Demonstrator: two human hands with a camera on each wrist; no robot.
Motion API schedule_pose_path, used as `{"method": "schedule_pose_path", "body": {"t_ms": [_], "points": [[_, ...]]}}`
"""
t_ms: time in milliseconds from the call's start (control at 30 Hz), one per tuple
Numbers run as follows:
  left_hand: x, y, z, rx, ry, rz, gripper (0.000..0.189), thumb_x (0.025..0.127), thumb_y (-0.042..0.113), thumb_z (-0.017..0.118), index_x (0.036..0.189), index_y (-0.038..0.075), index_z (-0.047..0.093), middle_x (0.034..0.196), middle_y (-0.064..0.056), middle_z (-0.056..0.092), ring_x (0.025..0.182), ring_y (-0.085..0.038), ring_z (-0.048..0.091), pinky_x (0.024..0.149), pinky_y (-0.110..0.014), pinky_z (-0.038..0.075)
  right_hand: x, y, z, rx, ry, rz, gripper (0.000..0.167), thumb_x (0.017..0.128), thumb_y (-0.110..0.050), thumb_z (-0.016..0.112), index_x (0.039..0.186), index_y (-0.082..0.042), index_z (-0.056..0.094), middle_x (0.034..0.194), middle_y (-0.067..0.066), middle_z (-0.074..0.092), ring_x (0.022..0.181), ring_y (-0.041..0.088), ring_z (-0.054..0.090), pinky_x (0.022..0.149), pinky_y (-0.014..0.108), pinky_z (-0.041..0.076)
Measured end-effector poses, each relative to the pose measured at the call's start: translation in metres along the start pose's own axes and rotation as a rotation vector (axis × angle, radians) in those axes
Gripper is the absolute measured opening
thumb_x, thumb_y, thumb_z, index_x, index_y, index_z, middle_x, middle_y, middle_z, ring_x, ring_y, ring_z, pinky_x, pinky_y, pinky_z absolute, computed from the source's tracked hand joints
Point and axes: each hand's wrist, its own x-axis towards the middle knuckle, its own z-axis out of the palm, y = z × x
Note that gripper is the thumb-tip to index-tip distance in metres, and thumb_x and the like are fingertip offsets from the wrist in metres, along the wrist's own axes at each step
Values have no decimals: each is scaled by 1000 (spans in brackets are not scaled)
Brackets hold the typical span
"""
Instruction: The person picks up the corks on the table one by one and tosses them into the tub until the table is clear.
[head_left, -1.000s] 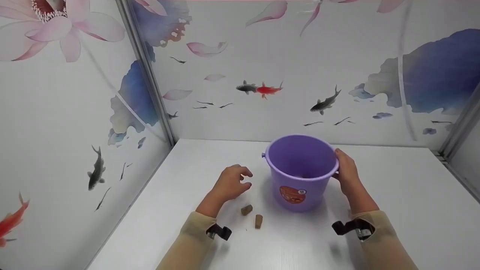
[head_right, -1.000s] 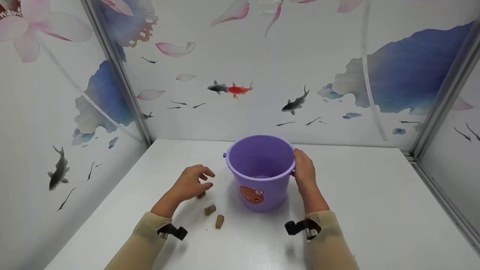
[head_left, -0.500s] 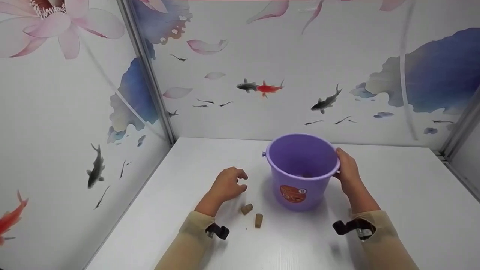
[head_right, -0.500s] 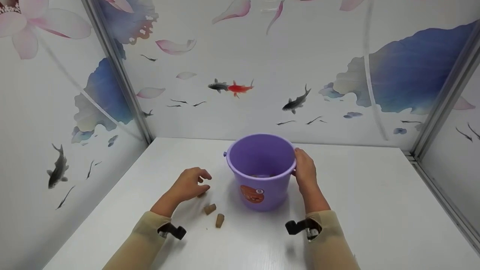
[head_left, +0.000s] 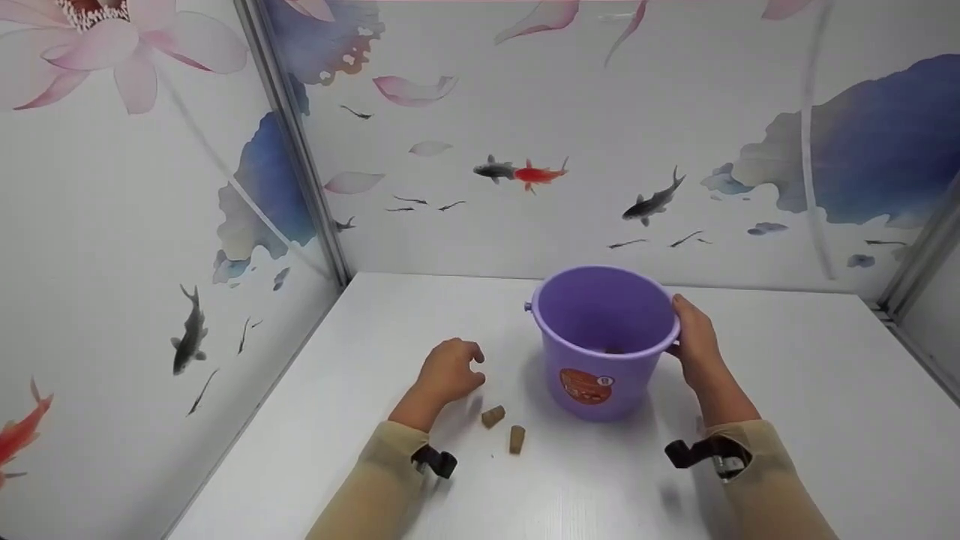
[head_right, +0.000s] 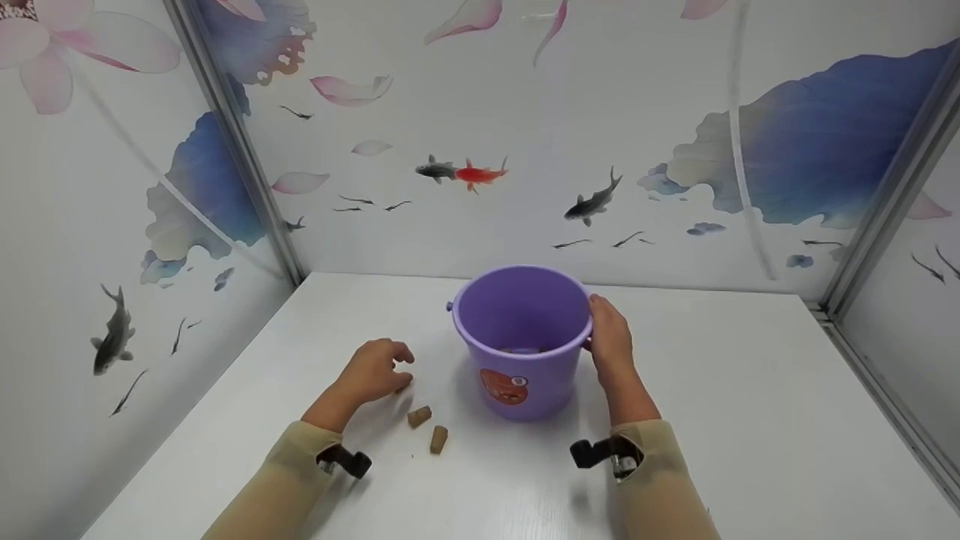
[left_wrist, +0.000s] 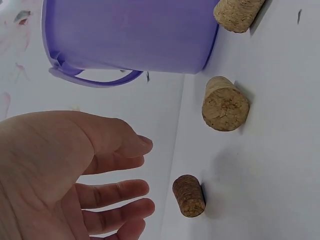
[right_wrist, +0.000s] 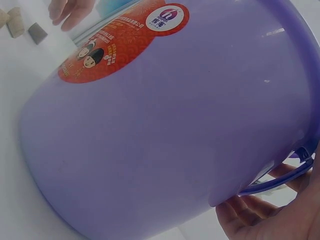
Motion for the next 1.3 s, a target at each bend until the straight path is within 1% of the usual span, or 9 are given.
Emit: {"method": "schedule_pose_path", "body": {"t_ms": [200, 333, 500, 567, 700, 800, 1000, 1300], "points": [[0, -3, 2, -8, 5, -7, 23, 87, 12, 78, 108, 2, 78, 104, -14, 75, 104, -33, 68, 96, -50, 55, 0, 0, 0, 14, 11, 6, 52, 114, -46, 28, 136, -6, 52, 112, -10, 60, 104, 4, 62, 91, 24, 57], [-1, -3, 4, -19, -12, -38, 22, 88, 10, 78, 108, 2, 78, 109, -16, 76, 107, -34, 68, 98, -50, 55, -1, 1, 1, 28, 3, 0, 51, 114, -46, 29, 135, -7, 54, 110, -11, 61, 103, 5, 63, 90, 25, 58], [0, -3, 7, -29, -32, -71, 22, 88, 10, 79, 108, 2, 78, 105, -13, 74, 101, -30, 66, 94, -49, 55, -1, 2, 1, 34, 5, -11, 50, 114, -46, 30, 133, -7, 55, 110, -10, 62, 103, 5, 64, 90, 26, 59], [1, -3, 8, -22, -34, -70, 22, 88, 11, 79, 108, 3, 78, 103, -12, 74, 100, -30, 67, 94, -49, 56, -1, 2, 0, 22, 3, -10, 50, 114, -46, 29, 132, -7, 55, 111, -9, 61, 104, 6, 63, 91, 26, 59], [0, -5, 11, 2, -28, -66, 20, 88, 11, 79, 107, 4, 78, 105, -11, 75, 105, -32, 69, 97, -50, 56, 0, 1, 0, 14, 4, 1, 49, 114, -45, 29, 129, -7, 55, 111, -7, 61, 104, 7, 64, 90, 26, 59], [1, -6, 12, 9, -23, -60, 20, 88, 11, 78, 106, 4, 78, 107, -12, 76, 107, -33, 69, 98, -51, 55, 0, 0, 0, 9, 10, 3, 49, 114, -45, 29, 131, -6, 54, 111, -7, 61, 103, 7, 65, 90, 26, 59], [2, -9, 11, 3, -27, -51, 20, 86, 10, 77, 105, 3, 78, 103, -12, 76, 103, -32, 68, 97, -51, 55, 0, -3, 1, 5, 11, 13, 53, 114, -45, 28, 137, -4, 51, 115, -6, 59, 104, 6, 63, 92, 26, 59], [3, -11, 14, -37, -48, -69, 20, 88, 10, 77, 106, 3, 78, 99, -9, 76, 92, -24, 67, 90, -46, 57, 1, 0, 0, 6, 18, 16, 52, 114, -45, 29, 137, -4, 51, 113, -8, 60, 102, 5, 64, 90, 26, 60]]}}
